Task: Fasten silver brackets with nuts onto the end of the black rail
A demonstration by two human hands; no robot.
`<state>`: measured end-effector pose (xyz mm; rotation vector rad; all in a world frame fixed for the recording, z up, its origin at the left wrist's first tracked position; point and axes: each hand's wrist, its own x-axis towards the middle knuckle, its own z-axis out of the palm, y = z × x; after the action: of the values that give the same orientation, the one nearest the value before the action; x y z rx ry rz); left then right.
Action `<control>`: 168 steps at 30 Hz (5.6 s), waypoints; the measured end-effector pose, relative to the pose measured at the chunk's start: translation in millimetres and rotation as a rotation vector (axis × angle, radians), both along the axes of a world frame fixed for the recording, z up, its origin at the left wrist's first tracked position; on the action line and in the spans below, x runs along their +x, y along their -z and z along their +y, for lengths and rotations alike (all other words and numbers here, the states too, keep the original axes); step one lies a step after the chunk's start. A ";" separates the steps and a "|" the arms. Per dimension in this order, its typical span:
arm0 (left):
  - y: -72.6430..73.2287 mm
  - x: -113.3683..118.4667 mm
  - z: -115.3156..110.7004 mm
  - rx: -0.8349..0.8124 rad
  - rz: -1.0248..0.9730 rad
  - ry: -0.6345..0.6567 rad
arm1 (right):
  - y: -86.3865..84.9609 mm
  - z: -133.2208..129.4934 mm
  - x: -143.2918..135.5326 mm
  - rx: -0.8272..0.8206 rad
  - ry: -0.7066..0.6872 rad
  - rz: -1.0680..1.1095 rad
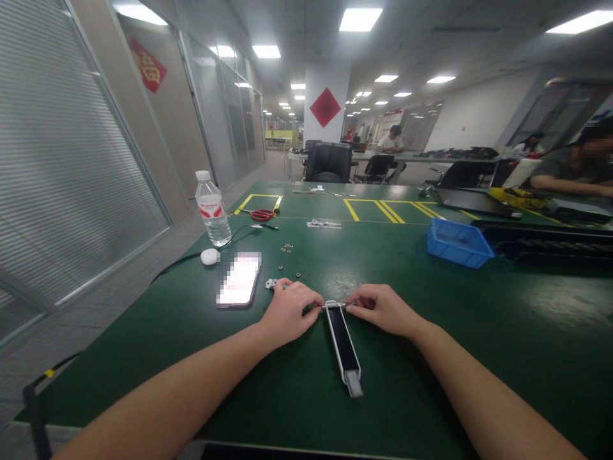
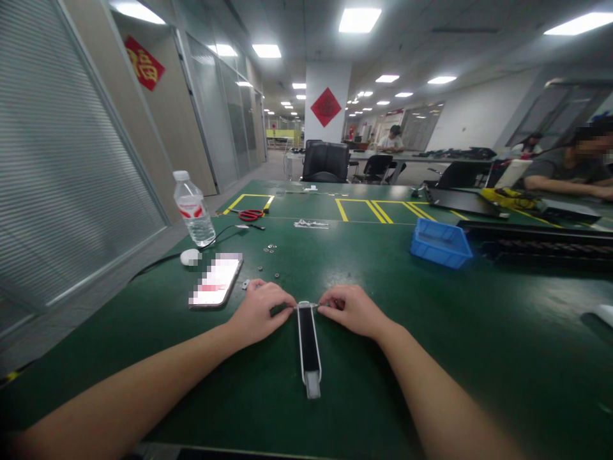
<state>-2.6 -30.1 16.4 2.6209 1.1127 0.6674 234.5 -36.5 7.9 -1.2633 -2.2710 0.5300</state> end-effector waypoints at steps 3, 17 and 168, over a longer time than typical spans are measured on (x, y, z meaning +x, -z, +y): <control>0.3 -0.2 -0.1 0.002 -0.005 0.002 | 0.5 0.3 0.5 -0.003 -0.001 -0.003; 1.3 0.2 0.5 -0.006 0.047 -0.003 | 0.7 0.7 -2.7 -0.022 -0.012 -0.050; -0.8 -20.4 23.8 -0.055 0.010 -0.100 | -6.4 -4.3 -4.1 0.086 -0.006 0.005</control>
<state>-23.1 -6.3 17.2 2.5395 1.2545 0.6342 230.4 -40.9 14.3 -1.2124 -2.2695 0.4327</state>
